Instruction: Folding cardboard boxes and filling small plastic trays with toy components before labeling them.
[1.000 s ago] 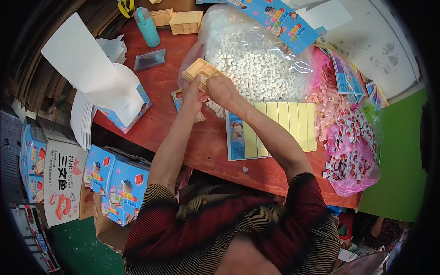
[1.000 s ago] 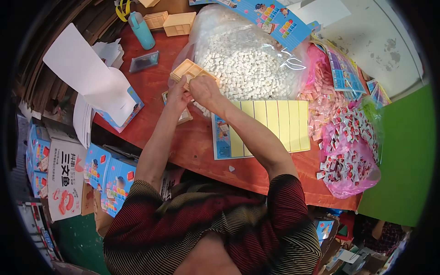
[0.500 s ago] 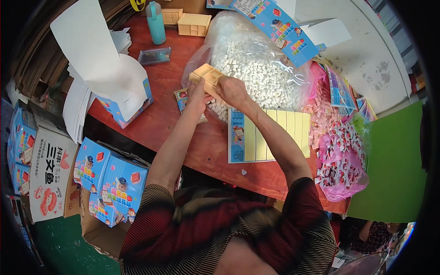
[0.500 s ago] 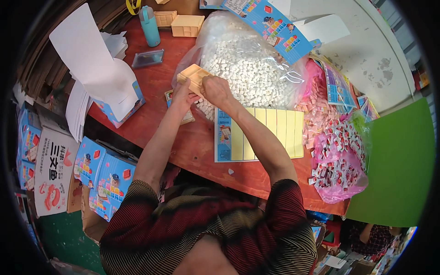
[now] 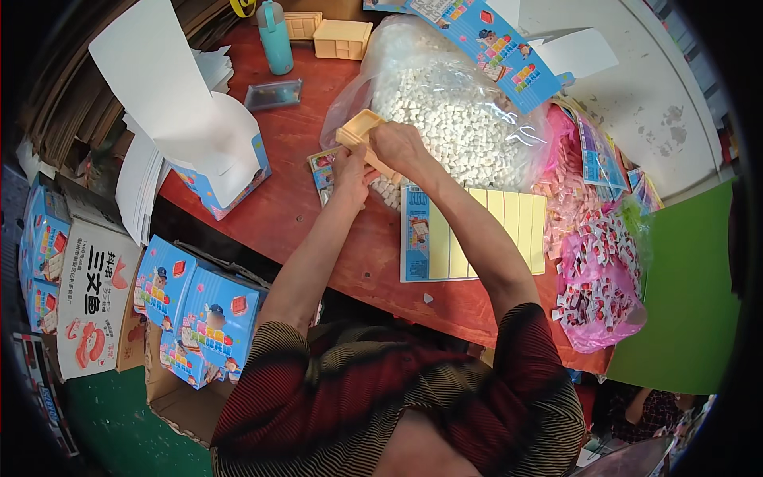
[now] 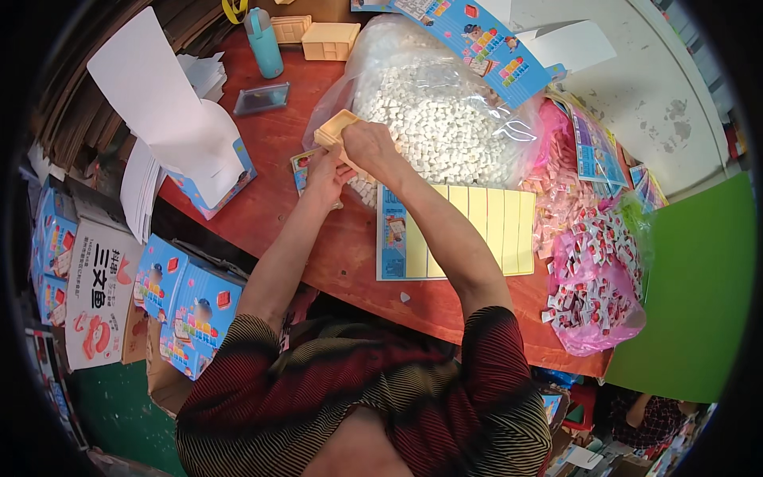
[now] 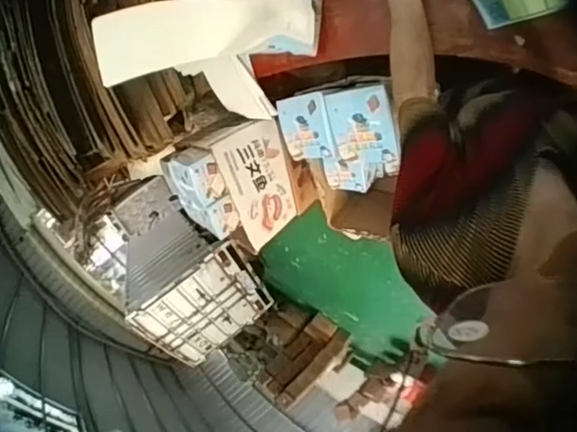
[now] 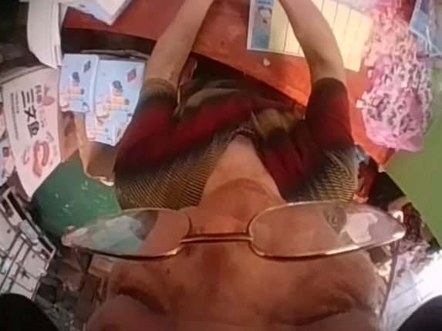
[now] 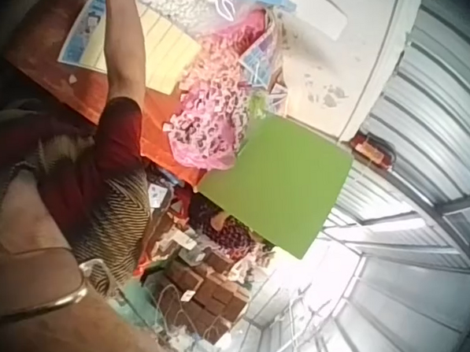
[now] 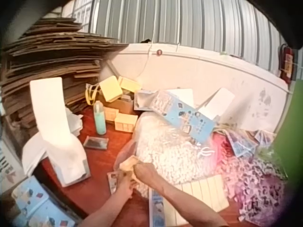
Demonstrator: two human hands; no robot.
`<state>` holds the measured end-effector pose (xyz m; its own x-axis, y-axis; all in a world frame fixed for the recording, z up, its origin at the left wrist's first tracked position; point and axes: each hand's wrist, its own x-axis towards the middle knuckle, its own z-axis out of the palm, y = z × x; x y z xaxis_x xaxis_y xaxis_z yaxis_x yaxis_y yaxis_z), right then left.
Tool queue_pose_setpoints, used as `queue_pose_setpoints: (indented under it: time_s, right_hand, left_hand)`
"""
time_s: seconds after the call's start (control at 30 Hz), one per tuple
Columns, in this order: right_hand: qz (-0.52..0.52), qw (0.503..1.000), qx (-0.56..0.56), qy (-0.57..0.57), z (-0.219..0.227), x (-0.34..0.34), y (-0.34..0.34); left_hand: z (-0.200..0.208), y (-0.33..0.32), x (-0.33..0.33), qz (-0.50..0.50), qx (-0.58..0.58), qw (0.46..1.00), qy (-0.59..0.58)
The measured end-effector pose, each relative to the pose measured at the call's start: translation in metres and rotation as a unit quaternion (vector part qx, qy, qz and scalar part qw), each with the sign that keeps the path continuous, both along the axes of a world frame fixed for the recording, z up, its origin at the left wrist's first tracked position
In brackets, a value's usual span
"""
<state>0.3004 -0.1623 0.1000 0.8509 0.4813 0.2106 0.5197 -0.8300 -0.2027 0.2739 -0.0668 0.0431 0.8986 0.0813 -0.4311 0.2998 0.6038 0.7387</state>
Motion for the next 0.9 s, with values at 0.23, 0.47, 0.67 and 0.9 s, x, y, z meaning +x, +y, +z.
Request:
queue_pose_setpoints:
  time_s: [0.23, 0.47, 0.67, 0.9]
  right_hand:
    - [0.082, 0.996, -0.034, -0.001, 0.009, 0.002, 0.004]
    - [0.104, 0.981, -0.15, -0.065, 0.016, -0.012, 0.015]
    - [0.066, 0.989, -0.127, -0.045, 0.006, -0.016, 0.01]
    - [0.028, 0.973, 0.039, -0.227, 0.022, -0.027, -0.023]
  left_hand:
    - [0.01, 0.0, -0.01, 0.032, 0.011, 0.999, 0.022]
    - [0.015, -0.004, -0.016, 0.035, 0.036, 0.998, 0.034]
    - [-0.001, -0.003, -0.016, 0.047, 0.04, 0.997, 0.045]
    - [0.005, -0.008, -0.018, 0.099, 0.255, 0.961, -0.049]
